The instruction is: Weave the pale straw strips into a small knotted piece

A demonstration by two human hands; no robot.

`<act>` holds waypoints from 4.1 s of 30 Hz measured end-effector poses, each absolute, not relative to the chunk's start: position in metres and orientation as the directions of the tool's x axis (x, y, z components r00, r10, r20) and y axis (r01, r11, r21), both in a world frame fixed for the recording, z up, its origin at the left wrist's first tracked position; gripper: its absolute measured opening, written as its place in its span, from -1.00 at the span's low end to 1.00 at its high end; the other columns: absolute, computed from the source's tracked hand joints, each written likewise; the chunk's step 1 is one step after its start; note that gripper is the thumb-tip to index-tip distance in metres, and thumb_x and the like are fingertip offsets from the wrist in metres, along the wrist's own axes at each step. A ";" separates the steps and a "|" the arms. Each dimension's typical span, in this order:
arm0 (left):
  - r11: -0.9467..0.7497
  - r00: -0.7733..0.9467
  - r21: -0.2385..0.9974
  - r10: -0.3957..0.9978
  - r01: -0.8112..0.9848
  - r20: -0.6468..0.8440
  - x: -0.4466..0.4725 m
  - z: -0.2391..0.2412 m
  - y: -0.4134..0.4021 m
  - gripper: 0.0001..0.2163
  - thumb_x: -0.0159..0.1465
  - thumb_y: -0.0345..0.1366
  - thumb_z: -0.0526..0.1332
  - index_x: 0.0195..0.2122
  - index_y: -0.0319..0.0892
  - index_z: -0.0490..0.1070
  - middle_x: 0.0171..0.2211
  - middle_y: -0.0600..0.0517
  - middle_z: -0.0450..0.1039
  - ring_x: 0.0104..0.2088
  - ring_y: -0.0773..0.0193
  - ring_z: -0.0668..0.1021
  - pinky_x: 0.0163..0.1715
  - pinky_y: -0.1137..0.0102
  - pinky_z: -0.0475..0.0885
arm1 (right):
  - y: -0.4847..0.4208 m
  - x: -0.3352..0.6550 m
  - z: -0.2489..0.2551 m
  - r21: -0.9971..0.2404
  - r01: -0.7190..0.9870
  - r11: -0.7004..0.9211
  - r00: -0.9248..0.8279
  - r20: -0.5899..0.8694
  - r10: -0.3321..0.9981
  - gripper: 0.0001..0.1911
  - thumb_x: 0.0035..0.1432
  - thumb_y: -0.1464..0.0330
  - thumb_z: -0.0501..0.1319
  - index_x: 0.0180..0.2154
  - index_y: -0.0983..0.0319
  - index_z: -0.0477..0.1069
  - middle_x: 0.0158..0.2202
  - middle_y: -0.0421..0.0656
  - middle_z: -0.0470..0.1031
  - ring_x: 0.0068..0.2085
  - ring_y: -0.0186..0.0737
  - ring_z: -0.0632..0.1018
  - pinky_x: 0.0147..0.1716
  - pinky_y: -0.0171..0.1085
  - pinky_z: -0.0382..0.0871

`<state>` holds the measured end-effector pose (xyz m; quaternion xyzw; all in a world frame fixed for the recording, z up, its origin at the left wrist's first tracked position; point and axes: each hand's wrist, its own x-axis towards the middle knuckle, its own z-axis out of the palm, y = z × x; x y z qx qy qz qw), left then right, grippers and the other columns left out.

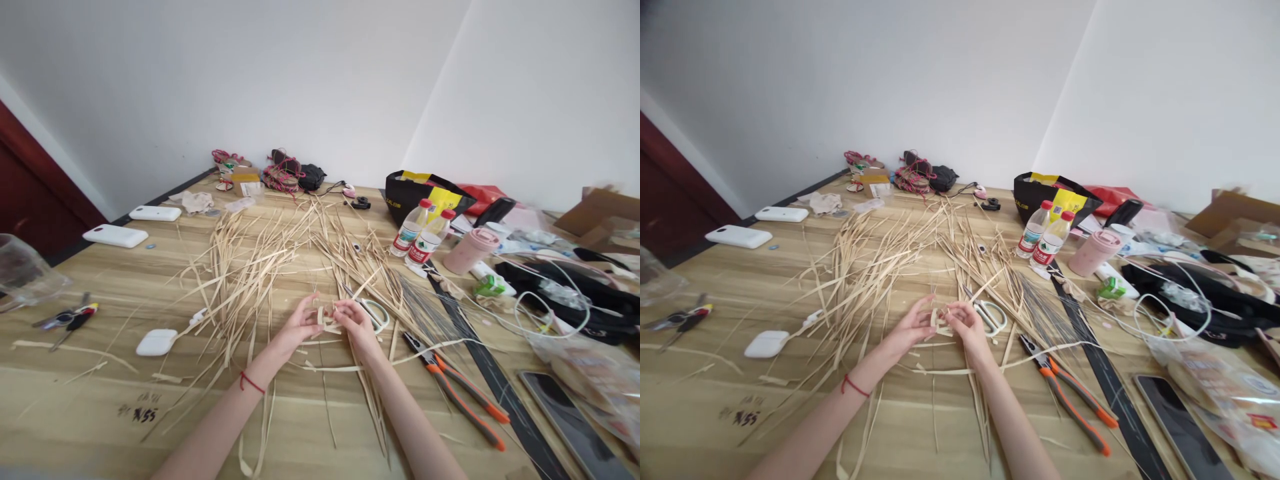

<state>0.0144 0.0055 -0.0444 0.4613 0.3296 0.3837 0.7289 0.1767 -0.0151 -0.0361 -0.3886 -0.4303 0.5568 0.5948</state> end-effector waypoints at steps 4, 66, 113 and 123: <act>0.217 0.458 0.949 0.884 -0.229 -0.092 0.012 -0.042 0.007 -0.34 0.03 -0.44 0.25 0.15 -0.02 0.04 0.03 -0.10 0.26 -0.16 0.25 0.45 -0.25 0.39 0.37 | -0.012 0.180 -0.037 -0.855 -0.518 0.043 0.024 0.036 0.999 -0.75 -0.12 0.35 0.31 -0.31 0.16 0.38 -0.44 -0.24 0.41 -0.36 -0.31 0.46 -0.26 -0.28 0.33; -0.086 0.384 0.996 0.919 -0.018 0.086 0.014 -0.043 0.005 -0.62 0.07 -0.36 0.23 -0.06 -0.12 0.27 -0.14 -0.03 0.34 -0.29 0.30 0.46 -0.22 0.35 0.37 | -0.018 0.192 -0.018 -0.872 0.374 0.315 -0.112 0.295 0.949 -0.90 -0.02 0.32 0.22 -0.53 0.19 0.38 -0.16 -0.11 0.41 -0.04 -0.08 0.34 0.02 -0.07 0.08; -0.004 0.363 0.992 0.930 -0.124 0.049 0.016 -0.048 0.006 -0.52 0.04 -0.43 0.24 0.00 -0.12 0.17 -0.15 -0.02 0.28 -0.18 0.28 0.45 -0.10 0.29 0.37 | -0.016 0.182 -0.047 -0.913 0.352 0.206 -0.278 0.109 0.955 -0.92 -0.12 0.49 0.12 -0.58 0.26 0.25 -0.49 -0.22 0.37 -0.45 -0.34 0.36 -0.44 -0.37 0.21; 0.050 0.320 0.980 0.947 -0.194 0.015 0.019 -0.044 0.006 -0.63 0.04 -0.42 0.23 -0.10 -0.18 0.25 -0.24 0.01 0.32 -0.23 0.28 0.49 -0.14 0.33 0.39 | -0.019 0.182 -0.039 -0.919 0.334 0.208 -0.341 0.088 0.936 -0.93 -0.12 0.50 0.14 -0.58 0.27 0.28 -0.50 -0.23 0.36 -0.46 -0.37 0.36 -0.46 -0.39 0.21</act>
